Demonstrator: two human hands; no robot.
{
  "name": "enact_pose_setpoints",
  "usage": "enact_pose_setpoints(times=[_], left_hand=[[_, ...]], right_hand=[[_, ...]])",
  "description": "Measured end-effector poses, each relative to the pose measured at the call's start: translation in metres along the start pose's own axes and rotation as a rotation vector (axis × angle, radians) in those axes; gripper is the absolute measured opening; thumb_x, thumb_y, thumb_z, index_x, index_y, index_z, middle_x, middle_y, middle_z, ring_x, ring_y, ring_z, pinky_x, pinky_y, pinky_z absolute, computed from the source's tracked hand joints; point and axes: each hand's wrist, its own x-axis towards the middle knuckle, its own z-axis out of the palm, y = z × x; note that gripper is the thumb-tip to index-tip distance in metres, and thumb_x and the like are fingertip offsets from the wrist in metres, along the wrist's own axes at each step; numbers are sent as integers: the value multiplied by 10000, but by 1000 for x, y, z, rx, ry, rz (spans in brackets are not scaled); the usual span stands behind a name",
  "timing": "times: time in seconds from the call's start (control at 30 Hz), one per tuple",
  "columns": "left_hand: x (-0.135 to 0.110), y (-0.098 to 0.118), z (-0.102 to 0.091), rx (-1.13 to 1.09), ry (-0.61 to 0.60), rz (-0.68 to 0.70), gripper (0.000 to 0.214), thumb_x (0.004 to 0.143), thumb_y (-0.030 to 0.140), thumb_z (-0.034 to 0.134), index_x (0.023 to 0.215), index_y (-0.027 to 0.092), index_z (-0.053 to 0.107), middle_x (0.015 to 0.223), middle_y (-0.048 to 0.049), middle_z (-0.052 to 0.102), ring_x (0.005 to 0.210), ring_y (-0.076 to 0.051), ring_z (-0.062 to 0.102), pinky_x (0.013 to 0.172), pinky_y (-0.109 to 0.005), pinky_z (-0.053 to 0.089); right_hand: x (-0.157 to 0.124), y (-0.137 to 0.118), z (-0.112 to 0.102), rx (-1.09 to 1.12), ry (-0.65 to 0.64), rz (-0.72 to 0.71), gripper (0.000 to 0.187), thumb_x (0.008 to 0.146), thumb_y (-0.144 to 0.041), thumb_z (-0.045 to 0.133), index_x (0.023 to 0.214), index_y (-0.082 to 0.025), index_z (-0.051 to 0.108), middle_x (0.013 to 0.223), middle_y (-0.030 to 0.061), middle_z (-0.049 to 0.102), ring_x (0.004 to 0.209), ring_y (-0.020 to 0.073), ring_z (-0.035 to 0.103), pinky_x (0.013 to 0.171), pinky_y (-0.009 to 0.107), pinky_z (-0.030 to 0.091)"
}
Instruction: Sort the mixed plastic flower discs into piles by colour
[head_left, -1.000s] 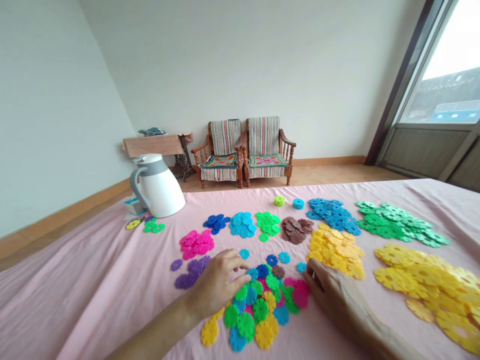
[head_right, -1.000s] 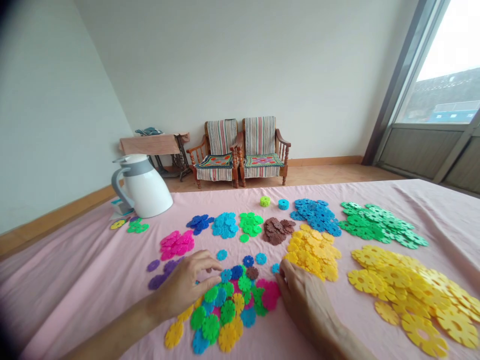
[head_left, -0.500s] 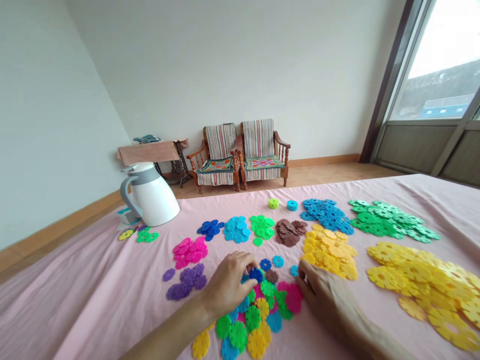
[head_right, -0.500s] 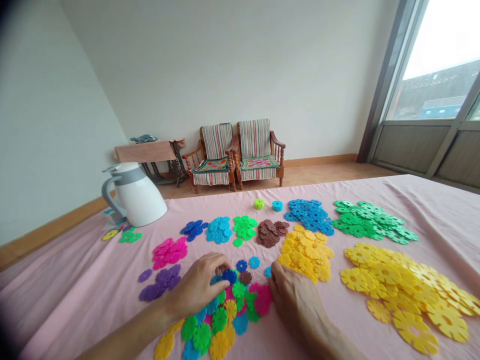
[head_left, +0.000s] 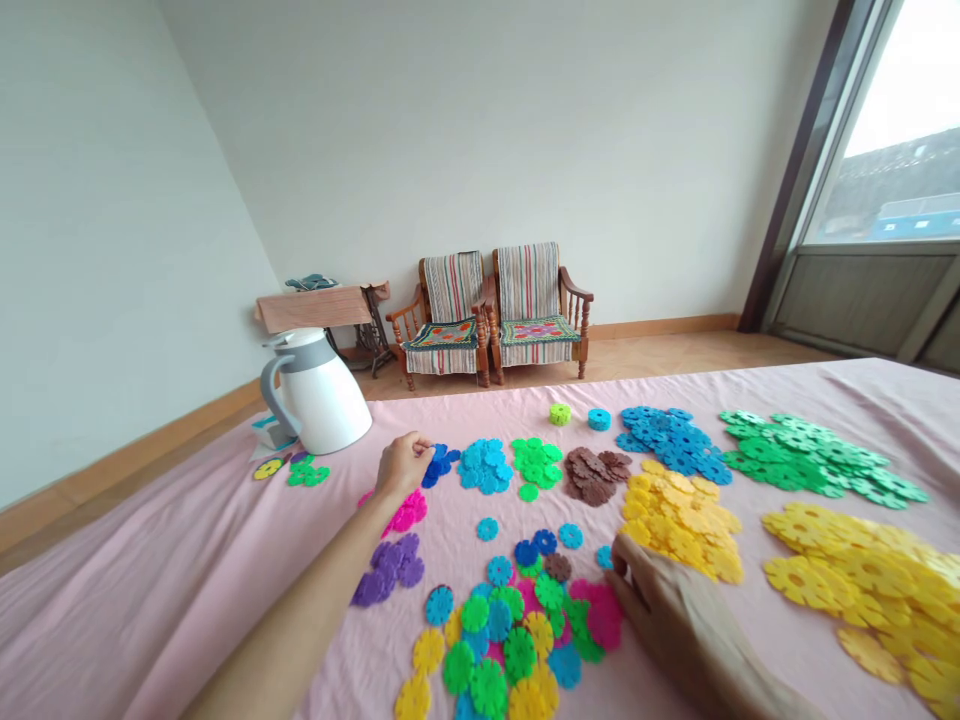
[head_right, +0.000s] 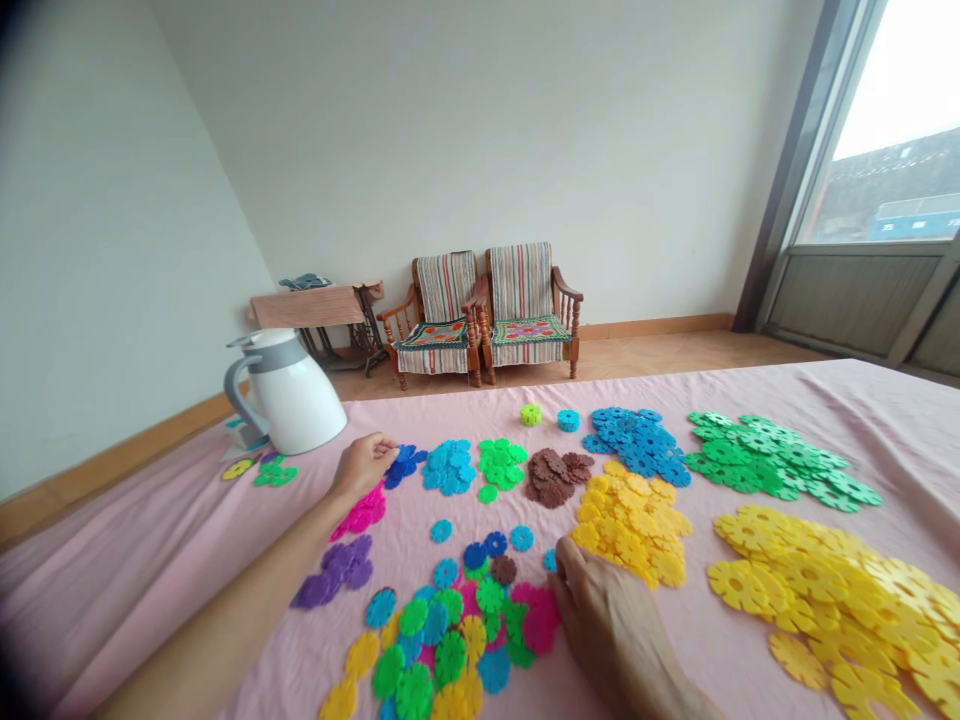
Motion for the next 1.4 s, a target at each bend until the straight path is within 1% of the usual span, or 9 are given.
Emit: enact_pose_setpoints(times=[0.13,0.2,0.3,0.5,0.73,0.9,1.03,1.23,1.4], left_hand=[[-15,16,-1,-7,-25,85,158,735,186,551,852,170,656,859,-45,691,683,-149,611,689,-265,462],[-33,32,0,-43,-149,159,128,740,221,568,801,178,672,794,-23,693,666,-143,612,656,-243,464],[-65,57,5,-113,-472,310,129,753,256,588,766,171,684,695,-9,668,632,-137,596,583,-217,436],[-99,89,13,-37,-627,417,210,652,244,720,850,181,689,781,-15,612,726,-155,570,638,-226,423],[-101,91,18,-81,-623,425,122,638,133,657,746,172,618,757,2,569,714,-143,543,618,-211,408],[-102,89,21,-128,-645,405,258,619,104,662,869,164,661,767,-2,582,681,-134,547,608,-210,422],[-104,92,22,-105,-620,447,206,664,144,657,861,174,712,770,-22,605,691,-145,568,626,-223,435],[-97,81,24,-54,-447,480,184,786,163,532,746,195,709,714,-24,647,711,-156,594,667,-245,429],[-50,44,19,-7,-173,234,108,768,184,576,736,181,679,717,-19,680,667,-156,612,639,-244,431]], right_hand=[[0,1,2,-12,23,-9,174,887,-263,367,756,-220,474,621,1,614,567,161,574,500,251,284],[0,2,3,-3,46,-21,174,885,-261,374,755,-220,481,608,-1,613,548,151,562,494,248,279],[0,1,2,23,78,-33,177,882,-262,381,746,-221,487,593,-4,611,531,141,553,486,246,275],[0,-2,-4,8,38,-2,176,880,-260,380,752,-220,494,604,-1,621,533,150,569,480,240,281],[1,-2,-2,-20,13,-6,186,889,-261,366,758,-222,493,634,6,632,557,151,585,494,243,301],[0,0,0,5,29,-6,179,885,-274,370,761,-227,491,635,6,628,578,164,585,508,254,309],[-1,2,2,31,63,-13,185,882,-302,375,761,-231,496,614,-1,608,559,157,563,507,253,312],[-1,5,7,36,71,-13,205,889,-312,359,752,-231,489,612,-3,605,558,156,564,518,255,320],[-1,4,5,11,30,-1,178,885,-294,369,766,-228,484,620,-7,604,566,157,579,519,249,328]])
